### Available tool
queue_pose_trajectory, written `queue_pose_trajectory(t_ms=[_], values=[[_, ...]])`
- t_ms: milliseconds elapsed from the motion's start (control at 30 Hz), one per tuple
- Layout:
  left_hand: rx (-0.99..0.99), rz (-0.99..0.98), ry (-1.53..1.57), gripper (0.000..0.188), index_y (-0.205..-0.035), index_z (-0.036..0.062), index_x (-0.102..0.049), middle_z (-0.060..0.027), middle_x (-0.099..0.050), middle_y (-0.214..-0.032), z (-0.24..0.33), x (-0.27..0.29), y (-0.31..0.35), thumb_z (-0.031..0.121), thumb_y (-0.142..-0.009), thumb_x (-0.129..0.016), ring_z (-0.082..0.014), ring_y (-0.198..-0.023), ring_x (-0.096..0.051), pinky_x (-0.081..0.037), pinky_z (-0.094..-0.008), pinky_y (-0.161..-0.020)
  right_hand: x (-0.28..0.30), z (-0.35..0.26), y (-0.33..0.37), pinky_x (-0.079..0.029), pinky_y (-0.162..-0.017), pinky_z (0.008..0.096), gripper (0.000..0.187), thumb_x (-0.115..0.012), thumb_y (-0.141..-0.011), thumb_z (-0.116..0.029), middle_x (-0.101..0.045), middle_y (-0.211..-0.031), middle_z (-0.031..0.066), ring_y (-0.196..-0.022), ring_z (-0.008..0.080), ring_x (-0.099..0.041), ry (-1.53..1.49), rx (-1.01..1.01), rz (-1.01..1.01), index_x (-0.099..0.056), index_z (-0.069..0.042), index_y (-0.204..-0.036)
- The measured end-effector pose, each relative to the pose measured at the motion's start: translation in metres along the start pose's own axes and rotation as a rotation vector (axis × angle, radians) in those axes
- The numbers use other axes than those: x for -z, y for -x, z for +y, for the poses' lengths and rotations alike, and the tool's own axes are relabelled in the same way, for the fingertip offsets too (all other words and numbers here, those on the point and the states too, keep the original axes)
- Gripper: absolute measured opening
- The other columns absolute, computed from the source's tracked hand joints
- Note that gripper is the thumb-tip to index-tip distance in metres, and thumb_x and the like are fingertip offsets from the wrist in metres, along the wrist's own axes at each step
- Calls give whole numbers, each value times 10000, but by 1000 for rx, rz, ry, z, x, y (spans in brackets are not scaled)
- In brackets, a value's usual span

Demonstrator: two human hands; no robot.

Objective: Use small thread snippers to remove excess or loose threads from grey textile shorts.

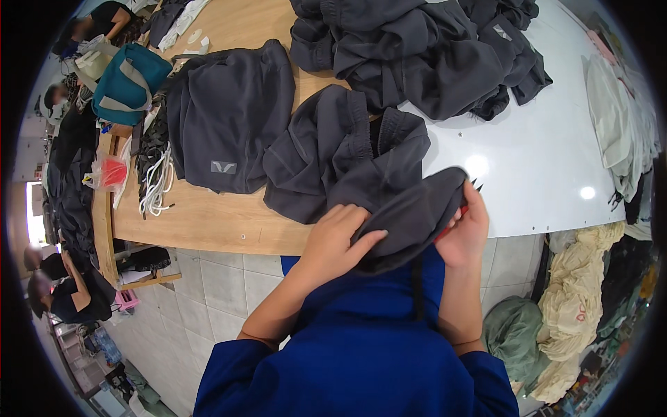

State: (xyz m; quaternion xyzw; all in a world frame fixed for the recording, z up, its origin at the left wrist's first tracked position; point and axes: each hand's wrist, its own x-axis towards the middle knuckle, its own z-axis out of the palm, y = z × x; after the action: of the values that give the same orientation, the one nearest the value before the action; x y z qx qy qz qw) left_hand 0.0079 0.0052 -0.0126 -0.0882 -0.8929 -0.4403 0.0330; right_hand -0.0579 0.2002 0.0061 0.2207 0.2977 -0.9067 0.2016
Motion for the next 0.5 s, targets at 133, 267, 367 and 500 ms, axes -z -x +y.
queue_pose_trajectory(t_ms=[133, 267, 367, 500], values=[[95, -28, -70, 238, -865, -4, -552, -138, -560, -760, -10, -2, 10, 222, -860, -625, -318, -691, -549, -417, -353, -584, 10, -12, -16, -371, -568, 227, 250, -427, -974, -278, -451, -639, -41, -559, 71, -386, -72, 83, -93, -539, -101, -838], [605, -238, 565, 260, -923, 16, -565, -91, -619, -767, -11, 2, 17, 272, -943, -523, -209, -630, -612, -475, -286, -571, -11, -10, -10, -456, -671, 266, 487, -358, -1000, -244, -584, -1082, 141, -797, 139, -557, 261, 281, -104, -247, -72, -1442], [697, -137, 1012, 285, -972, 28, -570, -57, -636, -787, -7, 6, 14, 289, -981, -458, -132, -653, -626, -505, -236, -609, -9, -5, -1, -467, -663, 268, 474, -354, -1001, -246, -577, -1107, 164, -812, 145, -580, 452, 360, -83, -271, -50, -1424], [614, -101, 1303, 298, -1067, 18, -563, -52, -643, -870, -17, 8, 13, 283, -985, -452, -112, -762, -637, -523, -234, -676, 9, 5, 6, -394, -527, 184, 320, -410, -988, -188, -584, -947, 92, -640, 60, -504, 627, 154, -313, -410, -35, -1269]])
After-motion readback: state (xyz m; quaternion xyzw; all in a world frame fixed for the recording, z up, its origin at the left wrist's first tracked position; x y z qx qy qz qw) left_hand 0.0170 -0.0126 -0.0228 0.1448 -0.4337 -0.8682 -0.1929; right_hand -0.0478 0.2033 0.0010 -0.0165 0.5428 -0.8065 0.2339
